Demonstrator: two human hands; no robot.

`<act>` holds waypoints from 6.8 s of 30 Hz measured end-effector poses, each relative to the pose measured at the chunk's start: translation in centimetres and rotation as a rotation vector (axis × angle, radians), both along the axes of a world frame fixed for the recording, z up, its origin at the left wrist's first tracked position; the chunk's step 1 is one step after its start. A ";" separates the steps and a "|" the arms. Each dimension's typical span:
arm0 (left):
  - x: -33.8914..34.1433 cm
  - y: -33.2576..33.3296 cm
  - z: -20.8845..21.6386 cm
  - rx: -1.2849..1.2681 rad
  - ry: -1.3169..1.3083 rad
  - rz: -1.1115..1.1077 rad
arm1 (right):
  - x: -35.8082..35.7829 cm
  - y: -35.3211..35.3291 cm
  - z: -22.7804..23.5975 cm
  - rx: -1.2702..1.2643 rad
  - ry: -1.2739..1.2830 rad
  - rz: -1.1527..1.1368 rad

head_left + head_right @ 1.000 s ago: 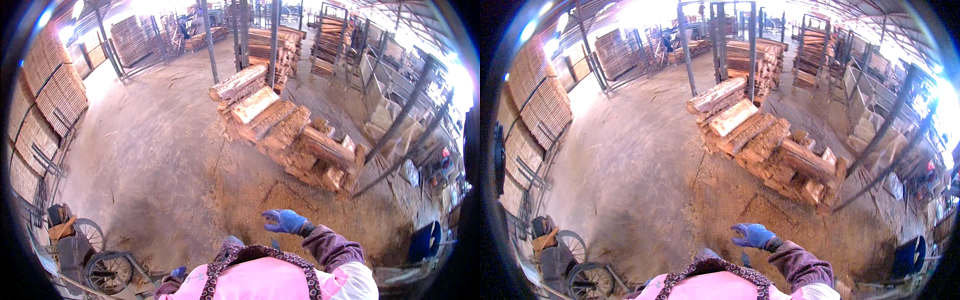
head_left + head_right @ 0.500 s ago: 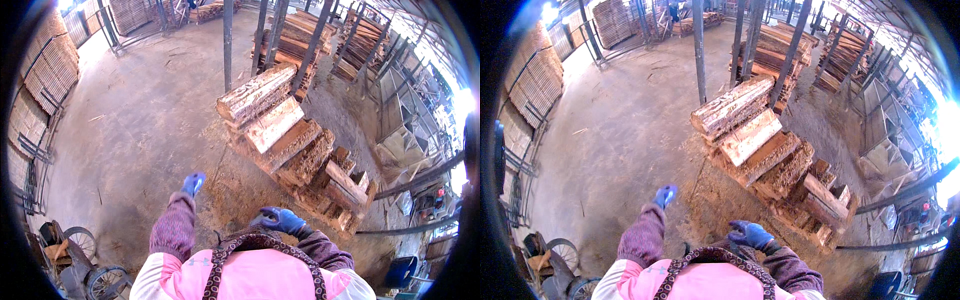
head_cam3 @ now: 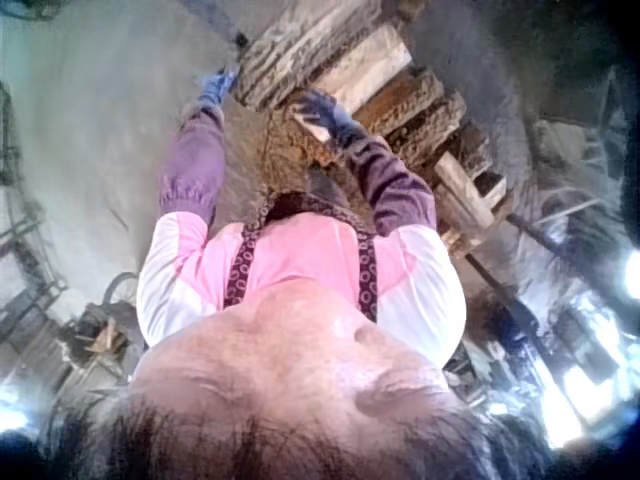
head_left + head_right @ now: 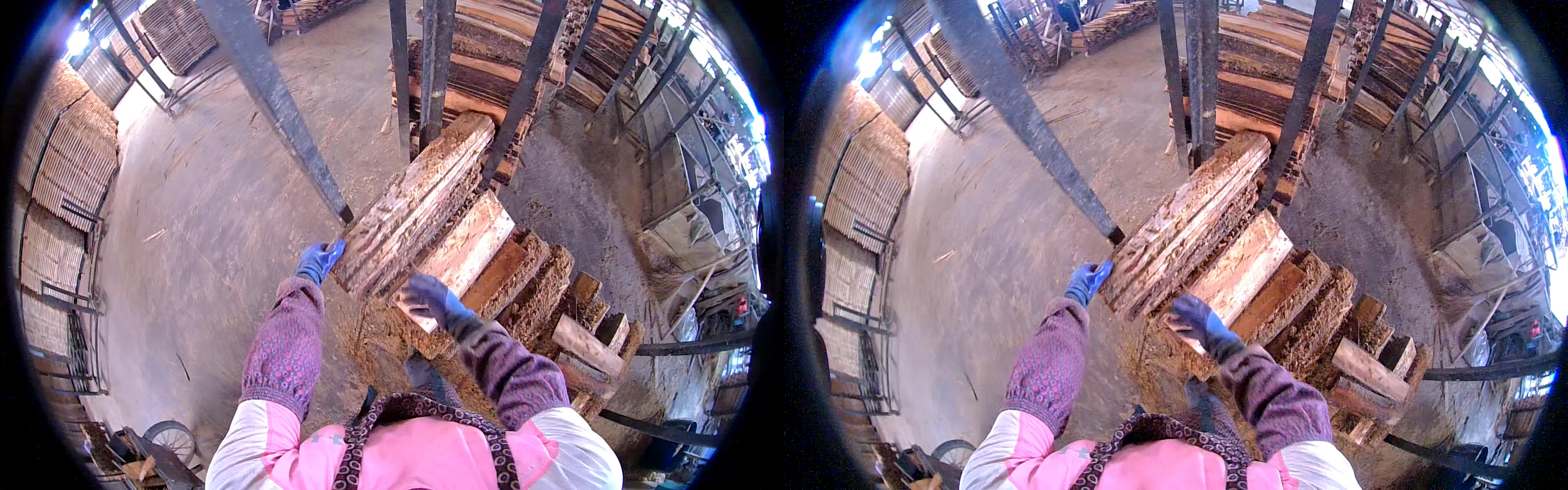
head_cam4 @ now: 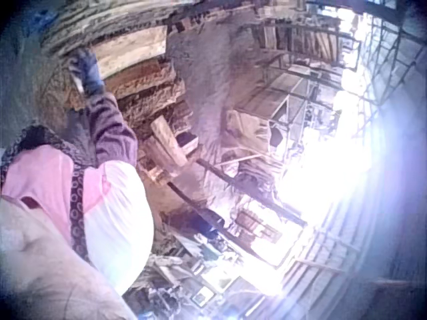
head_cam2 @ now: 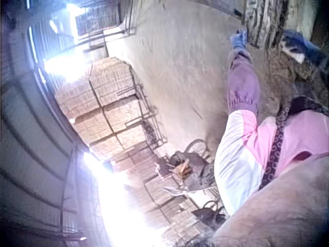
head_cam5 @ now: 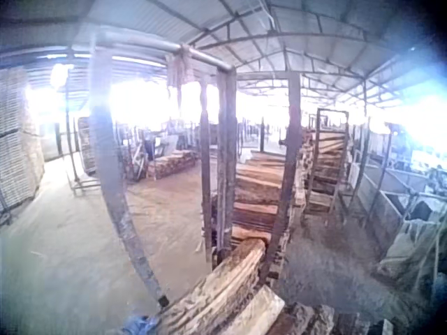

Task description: The person picks up logs, places them onto a conveyor belt for a sawing machine, and then stacks the cut wood pieces by hand into a pile.

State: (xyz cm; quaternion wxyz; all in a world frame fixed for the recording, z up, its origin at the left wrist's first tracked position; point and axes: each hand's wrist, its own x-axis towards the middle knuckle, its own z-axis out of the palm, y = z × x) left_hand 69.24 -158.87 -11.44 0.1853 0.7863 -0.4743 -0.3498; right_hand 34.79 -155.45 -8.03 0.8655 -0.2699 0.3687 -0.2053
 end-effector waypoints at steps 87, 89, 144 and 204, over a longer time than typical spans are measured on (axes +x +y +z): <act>1.2 -2.6 -2.4 0.131 1.021 0.041 | 11.8 -5.6 -0.9 -0.004 0.313 -0.438; -2.0 -0.5 -0.1 0.012 0.790 -0.181 | 9.3 -5.4 -5.3 -0.117 0.192 -0.546; -65.6 76.2 18.5 1.189 1.437 -1.553 | -13.6 80.6 16.9 -0.049 1.653 -2.264; -40.7 17.0 -14.1 0.524 -0.106 -1.134 | -36.6 60.2 -7.1 0.266 1.179 -1.170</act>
